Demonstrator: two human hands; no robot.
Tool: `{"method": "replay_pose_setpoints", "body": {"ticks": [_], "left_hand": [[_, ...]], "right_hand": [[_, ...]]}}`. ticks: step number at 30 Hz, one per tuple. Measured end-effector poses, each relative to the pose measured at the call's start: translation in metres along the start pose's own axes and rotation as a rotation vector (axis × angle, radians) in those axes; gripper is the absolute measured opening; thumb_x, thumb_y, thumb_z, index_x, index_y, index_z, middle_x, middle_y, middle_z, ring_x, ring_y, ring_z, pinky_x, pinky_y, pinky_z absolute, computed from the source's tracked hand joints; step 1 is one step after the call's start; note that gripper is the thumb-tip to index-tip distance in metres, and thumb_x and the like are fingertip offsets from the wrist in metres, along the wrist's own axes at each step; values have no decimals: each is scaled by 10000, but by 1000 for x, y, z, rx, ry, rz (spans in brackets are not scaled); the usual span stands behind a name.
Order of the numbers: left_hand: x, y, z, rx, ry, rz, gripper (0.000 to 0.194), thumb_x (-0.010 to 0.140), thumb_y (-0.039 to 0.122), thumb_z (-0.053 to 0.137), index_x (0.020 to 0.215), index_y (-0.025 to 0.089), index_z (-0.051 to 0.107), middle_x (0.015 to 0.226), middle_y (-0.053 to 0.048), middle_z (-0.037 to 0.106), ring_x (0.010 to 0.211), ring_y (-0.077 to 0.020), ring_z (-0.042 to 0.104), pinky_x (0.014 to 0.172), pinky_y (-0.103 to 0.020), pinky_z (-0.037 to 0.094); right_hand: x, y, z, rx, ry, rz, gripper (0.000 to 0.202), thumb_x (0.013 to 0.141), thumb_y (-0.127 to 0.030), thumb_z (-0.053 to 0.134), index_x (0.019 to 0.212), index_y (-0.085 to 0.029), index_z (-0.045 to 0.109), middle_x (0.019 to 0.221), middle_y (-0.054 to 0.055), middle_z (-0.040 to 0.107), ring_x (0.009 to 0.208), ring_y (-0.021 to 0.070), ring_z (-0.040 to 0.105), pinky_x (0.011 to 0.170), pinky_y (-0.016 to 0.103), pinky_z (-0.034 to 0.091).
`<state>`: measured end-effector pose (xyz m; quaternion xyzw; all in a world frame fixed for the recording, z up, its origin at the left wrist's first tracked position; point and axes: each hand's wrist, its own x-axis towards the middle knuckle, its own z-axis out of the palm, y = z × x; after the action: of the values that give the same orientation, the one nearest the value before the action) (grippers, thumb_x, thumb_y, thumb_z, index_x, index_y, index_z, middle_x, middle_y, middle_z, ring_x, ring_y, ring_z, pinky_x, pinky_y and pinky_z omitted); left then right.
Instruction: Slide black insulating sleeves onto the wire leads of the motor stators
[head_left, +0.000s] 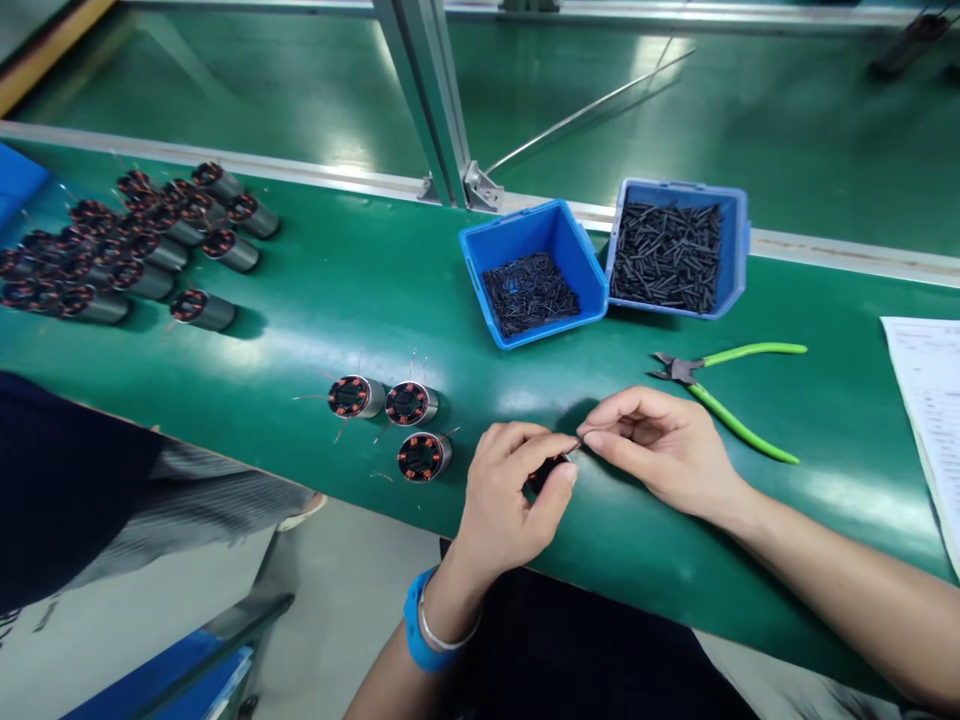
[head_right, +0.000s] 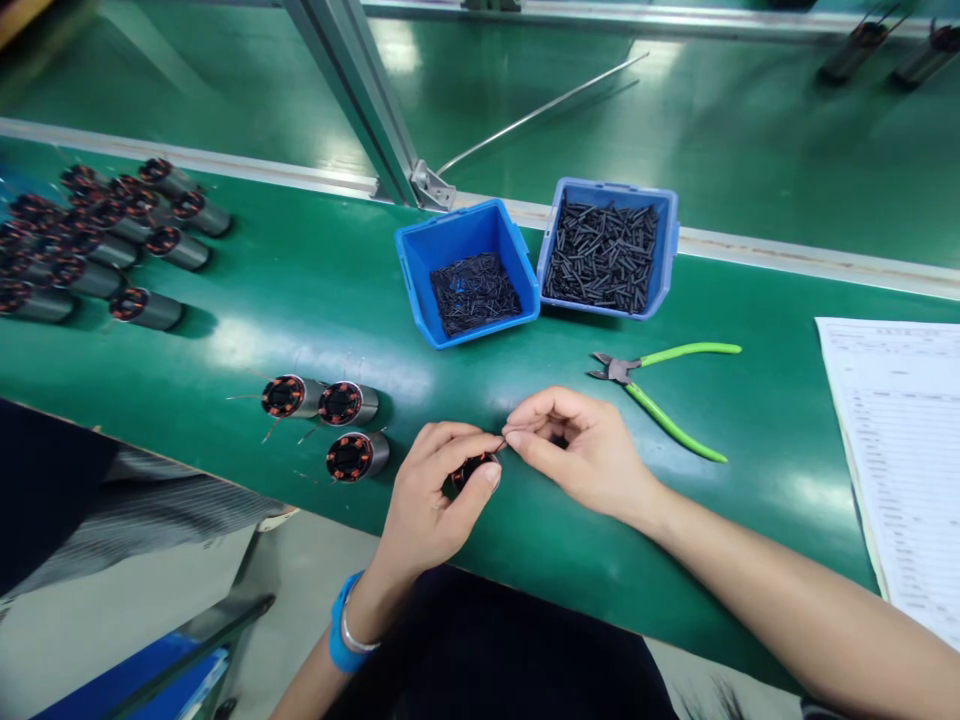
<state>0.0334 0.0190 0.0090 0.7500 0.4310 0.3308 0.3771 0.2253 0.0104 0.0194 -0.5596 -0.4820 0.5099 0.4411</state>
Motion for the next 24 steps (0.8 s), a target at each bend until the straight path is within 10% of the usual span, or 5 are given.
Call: {"method": "replay_pose_setpoints", "body": {"ticks": [12,18,24], "left_hand": [[1,2,-2,-10,-28,-14,172,901,217,623,1044,216,718,984,-49,718,905,-200,622,818,-361,486],[1,3,-2,0,-26,-15,153,892,207,623,1008,209,723,957,-47,720,882,-197,620,801,-359,485],[1,3,-2,-19,-22,-12,164,893,210,620,1020,211,725,967,-50,725,894,-199,629,814,-367,496]], "right_hand": [[11,-16,-23,-409,-260,-309,289,868,-214,673,1152,-229,723,949,27,782,816,159,737,785,277,600],[19,-22,-22,-528,-421,-347,137,940,-258,605,869,-186,697,853,48,720,753,143,678,715,264,552],[22,-24,-27,-564,-468,-475,136,953,-235,595,1028,-202,704,960,63,727,885,163,691,800,275,553]]}}
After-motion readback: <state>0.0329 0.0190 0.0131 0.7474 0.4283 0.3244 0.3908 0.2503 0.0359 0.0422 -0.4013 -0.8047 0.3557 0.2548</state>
